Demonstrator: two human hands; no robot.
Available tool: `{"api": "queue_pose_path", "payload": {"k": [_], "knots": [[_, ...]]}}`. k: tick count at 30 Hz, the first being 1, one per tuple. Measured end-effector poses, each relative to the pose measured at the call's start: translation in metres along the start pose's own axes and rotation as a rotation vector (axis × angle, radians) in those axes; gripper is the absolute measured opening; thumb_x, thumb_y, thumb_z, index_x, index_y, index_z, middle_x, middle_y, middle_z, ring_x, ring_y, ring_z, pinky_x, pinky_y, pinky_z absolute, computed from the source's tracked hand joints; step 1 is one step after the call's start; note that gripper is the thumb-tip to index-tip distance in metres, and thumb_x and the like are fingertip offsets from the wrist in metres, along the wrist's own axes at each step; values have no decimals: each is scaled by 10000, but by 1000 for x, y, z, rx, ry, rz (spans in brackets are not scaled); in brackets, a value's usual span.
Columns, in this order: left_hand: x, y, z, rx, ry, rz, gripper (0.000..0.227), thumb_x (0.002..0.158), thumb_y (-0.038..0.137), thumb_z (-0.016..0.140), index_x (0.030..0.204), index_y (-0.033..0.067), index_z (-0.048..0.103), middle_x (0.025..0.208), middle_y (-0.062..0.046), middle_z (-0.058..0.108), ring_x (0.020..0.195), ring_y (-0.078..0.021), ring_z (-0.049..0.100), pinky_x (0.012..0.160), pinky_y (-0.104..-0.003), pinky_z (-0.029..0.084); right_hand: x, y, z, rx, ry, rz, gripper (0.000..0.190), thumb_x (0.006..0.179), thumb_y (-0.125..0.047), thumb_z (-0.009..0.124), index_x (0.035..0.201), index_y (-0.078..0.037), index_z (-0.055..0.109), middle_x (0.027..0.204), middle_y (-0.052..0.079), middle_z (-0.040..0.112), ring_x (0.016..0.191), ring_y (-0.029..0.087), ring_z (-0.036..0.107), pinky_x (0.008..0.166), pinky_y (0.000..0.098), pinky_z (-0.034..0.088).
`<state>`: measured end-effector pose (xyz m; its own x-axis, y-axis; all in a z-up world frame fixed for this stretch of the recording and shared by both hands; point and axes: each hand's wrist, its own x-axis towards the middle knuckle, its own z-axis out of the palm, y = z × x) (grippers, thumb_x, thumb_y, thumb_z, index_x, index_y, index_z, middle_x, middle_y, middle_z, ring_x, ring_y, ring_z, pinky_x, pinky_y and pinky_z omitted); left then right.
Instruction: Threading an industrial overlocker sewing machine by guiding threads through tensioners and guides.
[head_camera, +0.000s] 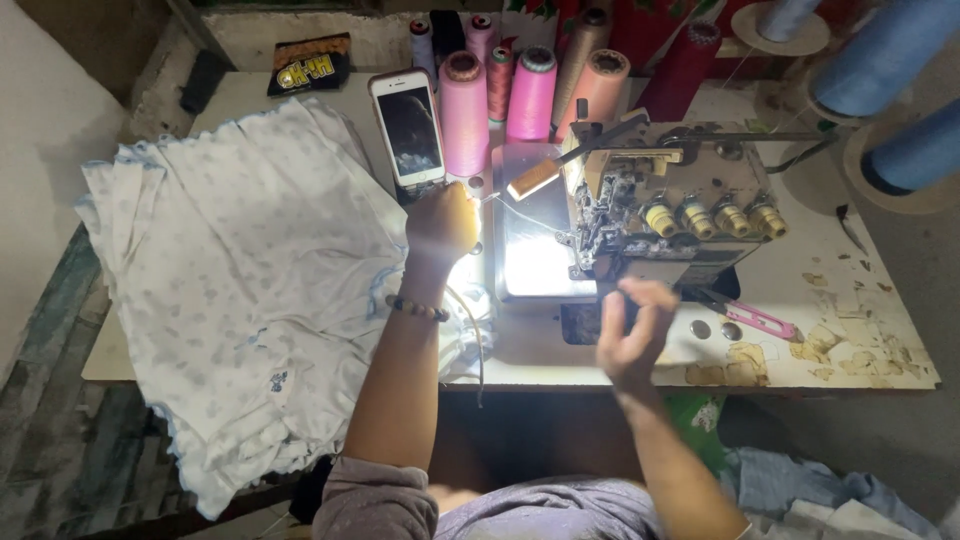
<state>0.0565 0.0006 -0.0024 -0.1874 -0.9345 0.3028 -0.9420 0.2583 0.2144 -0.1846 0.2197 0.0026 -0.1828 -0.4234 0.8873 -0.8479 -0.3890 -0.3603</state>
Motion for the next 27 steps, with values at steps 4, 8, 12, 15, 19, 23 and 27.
{"api": "queue_pose_path", "payload": {"k": [4, 8, 12, 15, 19, 23, 27], "knots": [[-47, 72, -93, -372, -9, -34, 590, 928, 456, 660, 1327, 42, 534, 1201, -244, 626, 1079, -450, 692, 837, -528, 613, 27, 21, -5, -118, 14, 102, 523, 946, -215, 791, 1340, -12, 513, 1187, 132, 456, 1120, 320, 483, 939, 398, 442], [-67, 114, -119, -438, -114, -119, 1031, 701, 651, 804, 1474, 54, 472, 1431, -210, 474, 1205, -528, 580, 1013, -635, 510, 25, 38, 2, -151, 16, 154, 834, 725, -237, 957, 1337, 17, 451, 1245, 221, 380, 1196, 437, 414, 1047, 549, 362], [-70, 123, -119, -478, -199, -248, 1067, 770, 712, 728, 1547, 74, 373, 1487, -171, 408, 1371, -453, 447, 1123, -590, 434, 48, 37, -17, -190, -6, 126, 891, 647, -232, 1002, 1295, 39, 452, 1170, 221, 413, 1131, 439, 441, 1010, 576, 401], [-66, 117, -97, -421, -190, -238, 1008, 825, 690, 699, 1566, 100, 356, 1507, -150, 393, 1374, -428, 450, 1123, -606, 416, 50, 44, -24, -198, -8, 105, 887, 639, -274, 1006, 1281, 30, 474, 1172, 193, 406, 1128, 426, 464, 970, 584, 446], [-65, 115, -90, -407, -192, -228, 914, 900, 602, 673, 1573, 81, 339, 1504, -155, 385, 1350, -450, 464, 1101, -616, 435, 39, 70, -18, -194, 4, 92, 920, 612, -326, 1019, 1274, 20, 482, 1149, 185, 403, 1112, 439, 510, 944, 566, 485], [-64, 113, -82, -388, -181, -237, 877, 909, 612, 649, 1556, 96, 359, 1494, -130, 383, 1317, -420, 497, 1060, -577, 474, 36, 86, -13, -187, -13, 70, 973, 609, -442, 991, 1299, 5, 472, 1190, 209, 416, 1119, 451, 535, 955, 586, 477], [-67, 111, -77, -400, -151, -239, 874, 909, 623, 649, 1557, 119, 349, 1482, -115, 380, 1297, -418, 513, 1043, -574, 487, 33, 92, -12, -175, 7, 32, 962, 649, -535, 979, 1270, 5, 482, 1158, 197, 430, 1063, 440, 567, 936, 555, 496]]}}
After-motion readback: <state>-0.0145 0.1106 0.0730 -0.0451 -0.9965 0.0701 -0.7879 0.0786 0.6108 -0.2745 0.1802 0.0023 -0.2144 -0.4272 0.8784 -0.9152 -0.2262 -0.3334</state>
